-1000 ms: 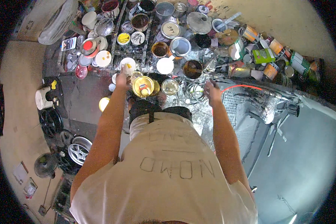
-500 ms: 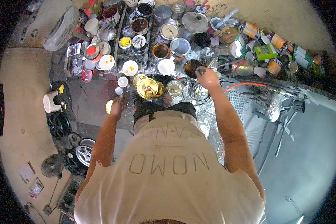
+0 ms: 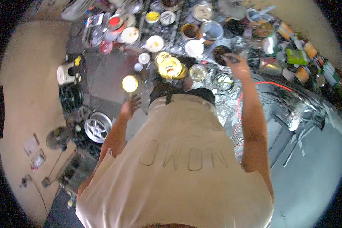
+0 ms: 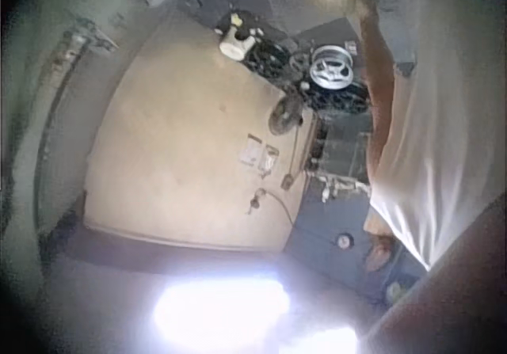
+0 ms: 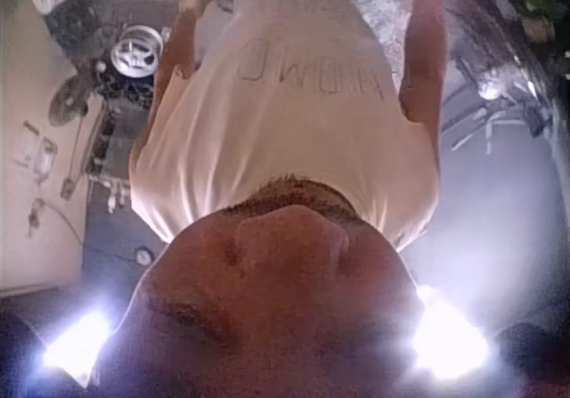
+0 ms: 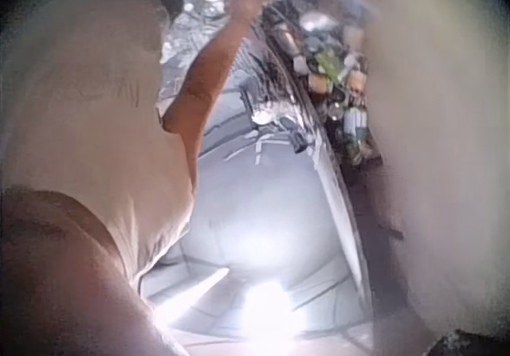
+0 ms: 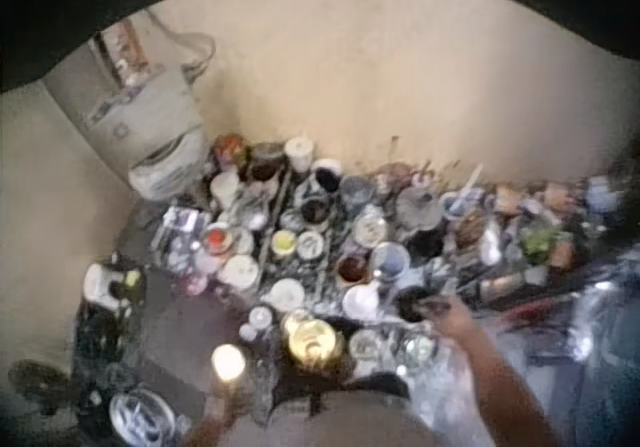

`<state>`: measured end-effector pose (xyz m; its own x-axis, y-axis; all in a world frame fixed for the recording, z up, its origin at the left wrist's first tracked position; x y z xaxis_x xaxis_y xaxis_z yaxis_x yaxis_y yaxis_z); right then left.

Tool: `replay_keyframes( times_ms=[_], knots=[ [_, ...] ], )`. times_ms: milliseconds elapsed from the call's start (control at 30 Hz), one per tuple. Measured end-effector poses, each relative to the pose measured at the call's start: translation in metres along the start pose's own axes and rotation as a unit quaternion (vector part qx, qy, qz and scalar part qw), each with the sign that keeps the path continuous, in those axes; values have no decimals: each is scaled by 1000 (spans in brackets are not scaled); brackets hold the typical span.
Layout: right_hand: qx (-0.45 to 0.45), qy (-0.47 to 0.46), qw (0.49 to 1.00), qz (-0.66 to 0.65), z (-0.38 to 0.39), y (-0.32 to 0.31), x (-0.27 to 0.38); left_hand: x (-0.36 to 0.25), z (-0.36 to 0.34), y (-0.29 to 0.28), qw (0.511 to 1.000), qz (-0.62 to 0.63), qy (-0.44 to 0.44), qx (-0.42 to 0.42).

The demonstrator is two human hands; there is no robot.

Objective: The person opens several cans of paint, pours them into a small container, and mixes them together using a brush.

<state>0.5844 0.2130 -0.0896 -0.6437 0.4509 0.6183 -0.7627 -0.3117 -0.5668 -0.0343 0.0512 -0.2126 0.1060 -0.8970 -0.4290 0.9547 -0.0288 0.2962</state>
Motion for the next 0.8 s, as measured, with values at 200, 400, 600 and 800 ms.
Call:
replay_keyframes(
  times_ms=[200, 400, 600, 800],
  knots=[
    [-26, -3, 1000, -8, -3, -9, 7, 2, -6, 24, 999, -21, -29, 16],
    [-89, 1, 993, 74, 12, -19, 17, 34, 6, 29, 996, -51, -58, 42],
    [-1, 91, 995, 31, 15, -17, 15, 78, 12, 44, 980, -83, -175, -45],
    [-29, 24, 999, 1, 12, -17, 17, 109, -17, 59, 961, -166, -219, -36]
  ],
)
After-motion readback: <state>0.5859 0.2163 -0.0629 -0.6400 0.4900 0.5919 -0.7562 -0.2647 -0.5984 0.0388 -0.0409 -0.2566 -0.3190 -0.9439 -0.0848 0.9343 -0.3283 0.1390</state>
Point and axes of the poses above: each hand's wrist, its own z-axis away from the middle knuckle, its own y-axis out of the palm, x = y × z, the point moved 7 cm from there along -z, towards the middle knuckle, and after that the axes turned 13 degrees about x, right-handed, at the moved point
